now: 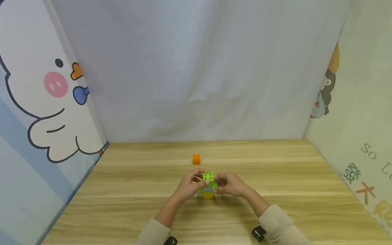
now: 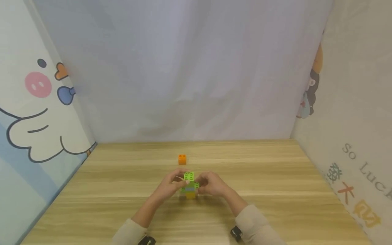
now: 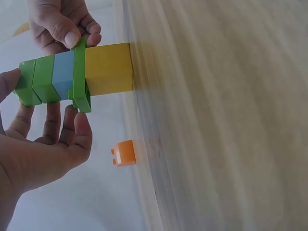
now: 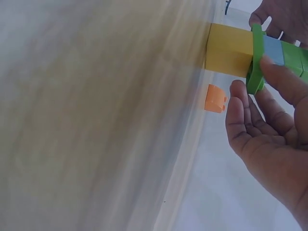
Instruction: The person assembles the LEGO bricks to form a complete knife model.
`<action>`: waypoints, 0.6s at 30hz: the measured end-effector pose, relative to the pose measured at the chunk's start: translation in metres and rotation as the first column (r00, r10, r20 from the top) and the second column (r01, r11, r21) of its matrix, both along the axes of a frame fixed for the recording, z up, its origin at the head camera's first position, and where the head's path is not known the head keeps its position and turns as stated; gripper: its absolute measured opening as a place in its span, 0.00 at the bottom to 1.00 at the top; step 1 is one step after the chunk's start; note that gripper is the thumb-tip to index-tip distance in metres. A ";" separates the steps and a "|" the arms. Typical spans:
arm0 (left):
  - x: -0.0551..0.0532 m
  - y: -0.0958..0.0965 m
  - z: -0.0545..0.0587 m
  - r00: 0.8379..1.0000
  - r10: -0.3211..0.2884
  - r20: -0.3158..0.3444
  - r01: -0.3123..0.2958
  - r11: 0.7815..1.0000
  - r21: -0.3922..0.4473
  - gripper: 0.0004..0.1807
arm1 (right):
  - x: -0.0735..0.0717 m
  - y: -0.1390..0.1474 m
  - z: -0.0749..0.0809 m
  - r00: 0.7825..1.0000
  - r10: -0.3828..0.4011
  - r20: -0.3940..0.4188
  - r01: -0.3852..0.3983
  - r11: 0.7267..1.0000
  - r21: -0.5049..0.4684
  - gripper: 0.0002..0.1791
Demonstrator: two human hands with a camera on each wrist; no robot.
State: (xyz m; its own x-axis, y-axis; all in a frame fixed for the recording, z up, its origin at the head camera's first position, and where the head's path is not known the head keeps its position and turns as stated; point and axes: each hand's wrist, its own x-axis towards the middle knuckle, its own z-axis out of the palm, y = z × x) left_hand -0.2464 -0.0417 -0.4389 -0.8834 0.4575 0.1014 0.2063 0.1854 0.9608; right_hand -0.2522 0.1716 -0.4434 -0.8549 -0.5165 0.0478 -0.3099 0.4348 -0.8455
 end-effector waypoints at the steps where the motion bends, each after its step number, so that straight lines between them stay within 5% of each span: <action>1: 0.000 -0.001 0.000 1.000 -0.004 0.008 0.004 1.000 0.002 0.18 | 0.000 -0.001 0.000 1.000 -0.001 0.005 0.001 1.000 -0.002 0.19; 18: -0.008 -0.015 -0.004 0.998 -0.023 0.054 0.021 0.999 0.027 0.26 | -0.001 -0.003 0.003 1.000 0.000 -0.029 0.002 0.998 0.065 0.14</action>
